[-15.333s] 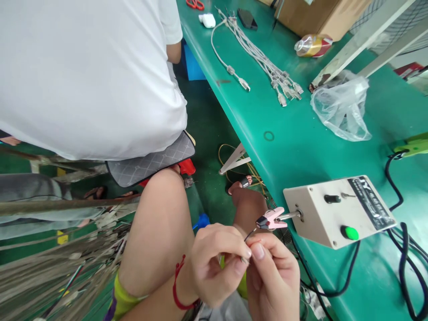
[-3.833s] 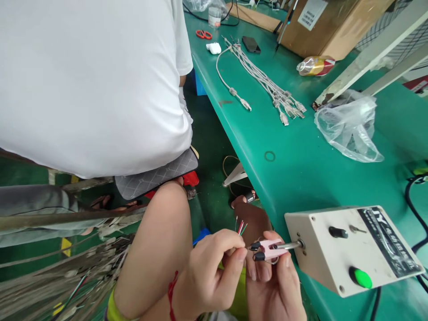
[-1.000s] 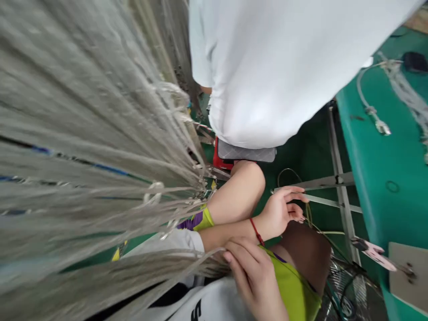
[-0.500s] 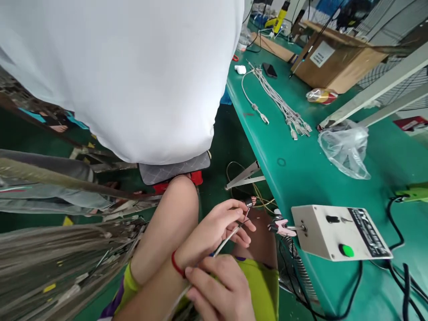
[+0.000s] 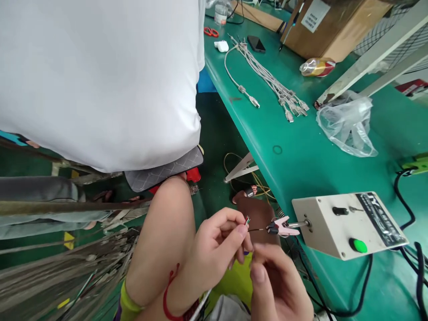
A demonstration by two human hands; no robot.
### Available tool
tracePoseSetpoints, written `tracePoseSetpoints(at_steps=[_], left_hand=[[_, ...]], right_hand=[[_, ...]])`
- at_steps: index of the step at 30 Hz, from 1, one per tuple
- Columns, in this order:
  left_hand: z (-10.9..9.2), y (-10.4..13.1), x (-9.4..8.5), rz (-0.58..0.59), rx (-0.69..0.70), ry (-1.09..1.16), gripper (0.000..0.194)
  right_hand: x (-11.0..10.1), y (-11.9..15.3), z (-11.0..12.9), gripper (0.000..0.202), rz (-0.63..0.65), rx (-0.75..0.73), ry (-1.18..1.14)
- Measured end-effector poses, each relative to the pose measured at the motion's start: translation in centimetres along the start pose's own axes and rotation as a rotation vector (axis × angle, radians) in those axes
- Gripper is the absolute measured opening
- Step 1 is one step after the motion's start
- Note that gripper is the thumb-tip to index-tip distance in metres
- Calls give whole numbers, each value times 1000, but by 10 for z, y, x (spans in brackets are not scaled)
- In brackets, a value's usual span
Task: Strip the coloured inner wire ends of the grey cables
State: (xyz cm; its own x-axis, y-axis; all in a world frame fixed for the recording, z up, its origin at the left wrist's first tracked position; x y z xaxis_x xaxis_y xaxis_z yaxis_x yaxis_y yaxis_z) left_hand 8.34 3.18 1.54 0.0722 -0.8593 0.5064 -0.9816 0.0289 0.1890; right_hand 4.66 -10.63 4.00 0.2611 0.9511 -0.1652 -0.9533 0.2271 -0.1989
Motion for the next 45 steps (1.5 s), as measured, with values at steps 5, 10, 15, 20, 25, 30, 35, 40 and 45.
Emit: tracePoseSetpoints(at_steps=[5, 10, 15, 20, 25, 30, 35, 40, 45], left_hand=[[8, 10, 5, 135, 19, 8, 46], [16, 15, 6, 181, 111, 87, 36], [19, 16, 6, 243, 157, 177, 26], [19, 16, 4, 219, 190, 120, 23], [20, 19, 8, 370, 200, 396, 26], [18, 22, 4, 591, 195, 419, 40], [10, 23, -3, 522, 244, 122, 41], [7, 23, 1, 416, 177, -10, 42], [3, 20, 2, 270, 270, -115, 36]], right_hand=[[8, -12, 0, 5, 28, 197, -78], [2, -14, -7, 9, 40, 324, -173], [2, -14, -5, 6, 119, 321, -206], [2, -15, -1, 12, 117, 235, -207], [0, -9, -10, 3, 190, 367, -334], [-2, -2, -12, 20, 354, 624, -459], [1, -7, -6, 28, 353, 702, -477], [-6, -3, -6, 21, 154, 513, -258], [-12, 4, -3, 17, 41, 293, -149]])
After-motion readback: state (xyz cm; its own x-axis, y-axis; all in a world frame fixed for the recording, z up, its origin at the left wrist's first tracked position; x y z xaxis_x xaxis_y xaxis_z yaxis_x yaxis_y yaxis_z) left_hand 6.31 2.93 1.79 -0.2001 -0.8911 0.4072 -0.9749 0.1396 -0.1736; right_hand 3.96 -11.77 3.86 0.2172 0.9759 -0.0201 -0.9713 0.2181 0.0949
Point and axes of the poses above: each hand's wrist, its own y-axis away from the middle knuckle, its own x-axis out of the palm, z = x × y, the point moved 4 cm from there along -y, towards the middle knuckle, and after that the axes turned 8 degrees about x, right-handed, at the moved point
